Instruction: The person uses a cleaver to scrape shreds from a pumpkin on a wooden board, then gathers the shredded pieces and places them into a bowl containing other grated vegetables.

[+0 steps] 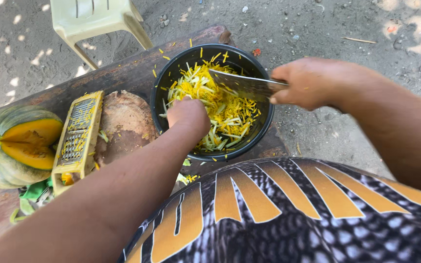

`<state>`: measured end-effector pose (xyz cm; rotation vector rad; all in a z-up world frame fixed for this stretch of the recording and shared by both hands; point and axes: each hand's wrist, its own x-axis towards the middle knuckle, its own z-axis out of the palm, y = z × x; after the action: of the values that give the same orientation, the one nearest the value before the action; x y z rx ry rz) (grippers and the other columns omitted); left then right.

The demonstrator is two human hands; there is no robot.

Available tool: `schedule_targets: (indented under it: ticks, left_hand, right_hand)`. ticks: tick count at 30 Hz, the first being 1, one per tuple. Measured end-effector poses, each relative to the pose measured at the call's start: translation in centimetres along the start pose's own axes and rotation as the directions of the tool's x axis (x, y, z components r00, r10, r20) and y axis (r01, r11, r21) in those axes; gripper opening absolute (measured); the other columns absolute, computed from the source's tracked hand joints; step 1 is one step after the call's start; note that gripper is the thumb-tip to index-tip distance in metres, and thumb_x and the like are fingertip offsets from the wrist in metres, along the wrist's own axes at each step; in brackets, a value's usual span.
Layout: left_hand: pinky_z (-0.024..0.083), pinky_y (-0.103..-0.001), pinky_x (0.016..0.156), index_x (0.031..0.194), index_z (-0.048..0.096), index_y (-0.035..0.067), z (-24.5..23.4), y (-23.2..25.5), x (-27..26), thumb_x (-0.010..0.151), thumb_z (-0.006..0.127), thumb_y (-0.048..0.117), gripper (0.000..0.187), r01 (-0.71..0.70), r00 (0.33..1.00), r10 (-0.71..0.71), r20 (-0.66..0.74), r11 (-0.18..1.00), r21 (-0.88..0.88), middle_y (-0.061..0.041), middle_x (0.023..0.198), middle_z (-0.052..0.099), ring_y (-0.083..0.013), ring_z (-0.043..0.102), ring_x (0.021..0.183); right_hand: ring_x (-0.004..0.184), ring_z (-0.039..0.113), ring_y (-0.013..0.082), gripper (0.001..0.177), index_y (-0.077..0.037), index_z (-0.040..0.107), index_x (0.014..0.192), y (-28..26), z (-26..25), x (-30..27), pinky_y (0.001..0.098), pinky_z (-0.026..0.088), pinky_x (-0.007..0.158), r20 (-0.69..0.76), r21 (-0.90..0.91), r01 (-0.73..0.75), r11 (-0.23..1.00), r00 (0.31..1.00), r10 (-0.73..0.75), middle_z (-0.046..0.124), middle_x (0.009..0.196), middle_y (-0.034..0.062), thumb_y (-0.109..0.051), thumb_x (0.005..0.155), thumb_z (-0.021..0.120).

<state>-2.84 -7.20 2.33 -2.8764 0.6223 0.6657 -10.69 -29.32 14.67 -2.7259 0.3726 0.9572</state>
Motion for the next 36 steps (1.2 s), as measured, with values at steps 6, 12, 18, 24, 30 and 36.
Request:
schedule_targets:
  ticks: [6,12,18,24,30,36]
  left_hand:
    - [0.058,-0.046,0.09,0.114,0.076,0.008,-1.2,-1.4,-1.7,0.089,0.064,0.018,0.03,0.094,0.994,-0.083,0.065,0.974,-0.207,-0.017,0.121,0.073,-0.0349,0.071,0.111]
    - [0.056,-0.045,0.094,0.116,0.074,0.008,-3.4,-2.5,-2.7,0.091,0.063,0.03,0.035,0.152,0.987,-0.129,0.097,0.949,-0.278,-0.016,0.122,0.072,-0.0335,0.069,0.113]
    - [0.051,-0.047,0.098,0.116,0.07,0.009,-2.0,-6.5,-3.1,0.089,0.062,0.035,0.038,0.199,0.978,-0.203,0.041,0.867,-0.456,-0.018,0.124,0.067,-0.0365,0.065,0.116]
    - [0.051,-0.051,0.094,0.102,0.077,0.007,1.2,-9.0,-0.8,0.096,0.056,0.028,0.03,-0.161,0.984,0.136,-0.114,0.953,-0.256,-0.025,0.109,0.07,-0.0444,0.066,0.103]
    - [0.059,-0.044,0.067,0.078,0.074,-0.002,0.0,-9.0,-2.1,0.087,0.06,0.029,0.036,0.267,0.964,-0.174,0.203,0.568,-0.778,-0.016,0.069,0.073,-0.0305,0.072,0.064]
    - [0.058,-0.04,0.069,0.079,0.076,0.0,-0.5,-9.2,-1.8,0.087,0.054,0.034,0.042,0.058,0.995,0.009,0.104,0.778,-0.626,-0.016,0.075,0.076,-0.0284,0.075,0.067]
  right_hand:
    - [0.074,0.072,0.0295,0.031,-0.015,0.065,0.111,1.3,0.8,0.8,0.0505,0.055,0.072,0.013,0.159,-0.128,0.979,0.992,0.128,0.072,0.081,0.0126,-0.04,0.093,0.064]
    - [0.07,0.071,0.0288,0.03,-0.014,0.066,0.111,-1.5,0.9,4.2,0.0491,0.055,0.07,-0.042,0.123,-0.07,0.99,0.996,0.075,0.071,0.076,0.0159,-0.039,0.096,0.067]
    - [0.076,0.074,0.03,0.028,-0.015,0.068,0.107,-3.6,0.6,0.7,0.0501,0.056,0.077,-0.067,-0.069,0.121,0.99,0.99,-0.126,0.075,0.082,0.0149,-0.038,0.091,0.068]
    - [0.076,0.073,0.0406,0.028,-0.01,0.057,0.116,-6.5,3.6,-3.1,0.0555,0.059,0.07,0.048,0.235,-0.135,0.963,0.991,0.127,0.07,0.093,0.0197,-0.034,0.102,0.058]
    - [0.054,0.063,0.0245,0.028,-0.006,0.062,0.103,-6.2,5.7,-2.8,0.0401,0.05,0.048,0.026,0.442,-0.039,0.896,0.999,0.031,0.062,0.07,0.0152,-0.034,0.098,0.061]
    - [0.044,0.048,0.0164,0.026,-0.01,0.056,0.094,-6.5,6.5,-3.8,0.0335,0.037,0.037,0.12,0.868,-0.067,0.492,0.99,-0.077,0.052,0.062,0.0028,-0.035,0.098,0.061]
